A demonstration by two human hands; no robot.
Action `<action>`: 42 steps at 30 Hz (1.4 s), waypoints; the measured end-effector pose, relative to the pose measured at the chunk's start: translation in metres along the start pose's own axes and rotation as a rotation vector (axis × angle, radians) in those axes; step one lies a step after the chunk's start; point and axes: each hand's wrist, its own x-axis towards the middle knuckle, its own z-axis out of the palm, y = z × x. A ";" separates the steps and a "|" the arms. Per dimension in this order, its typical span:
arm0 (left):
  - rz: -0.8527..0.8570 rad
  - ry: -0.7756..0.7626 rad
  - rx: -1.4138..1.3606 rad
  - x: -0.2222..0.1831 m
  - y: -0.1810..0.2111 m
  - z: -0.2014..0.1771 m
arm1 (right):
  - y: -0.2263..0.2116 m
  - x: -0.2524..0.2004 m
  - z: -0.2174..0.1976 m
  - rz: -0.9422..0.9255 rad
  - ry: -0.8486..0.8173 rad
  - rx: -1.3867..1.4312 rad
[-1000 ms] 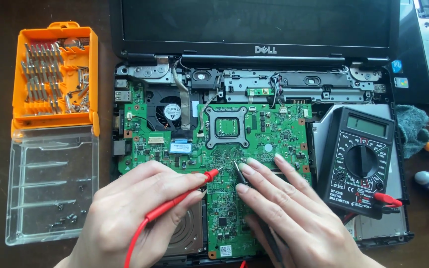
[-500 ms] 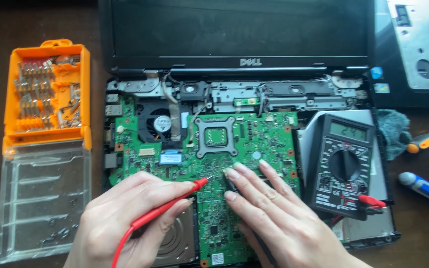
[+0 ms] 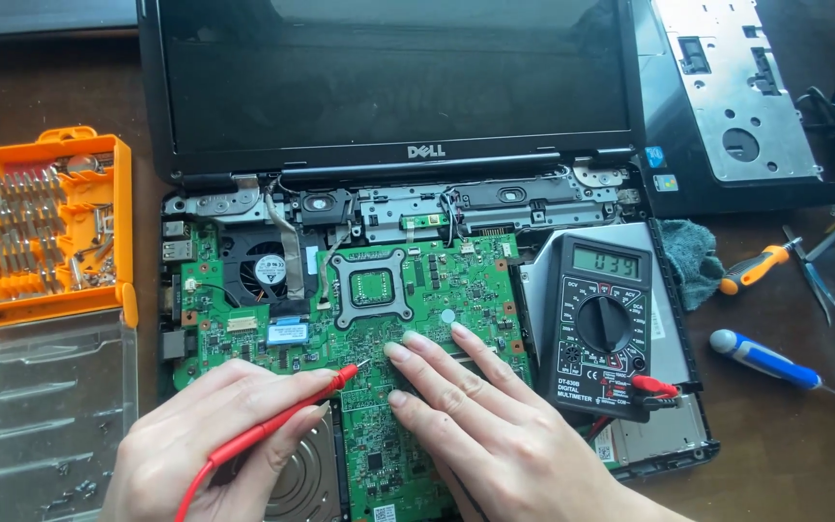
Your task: Measuring voltage on a laptop motherboard using a digital multimeter to diagnose hardware issues.
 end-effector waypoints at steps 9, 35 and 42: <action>0.050 -0.016 -0.048 0.001 -0.002 -0.002 | 0.000 0.002 0.000 -0.021 0.020 -0.031; 0.149 -0.040 -0.021 0.002 -0.009 -0.002 | -0.001 0.000 0.002 0.018 0.030 -0.078; 0.192 -0.030 -0.029 0.003 -0.010 -0.001 | 0.001 0.000 0.004 0.010 0.030 -0.108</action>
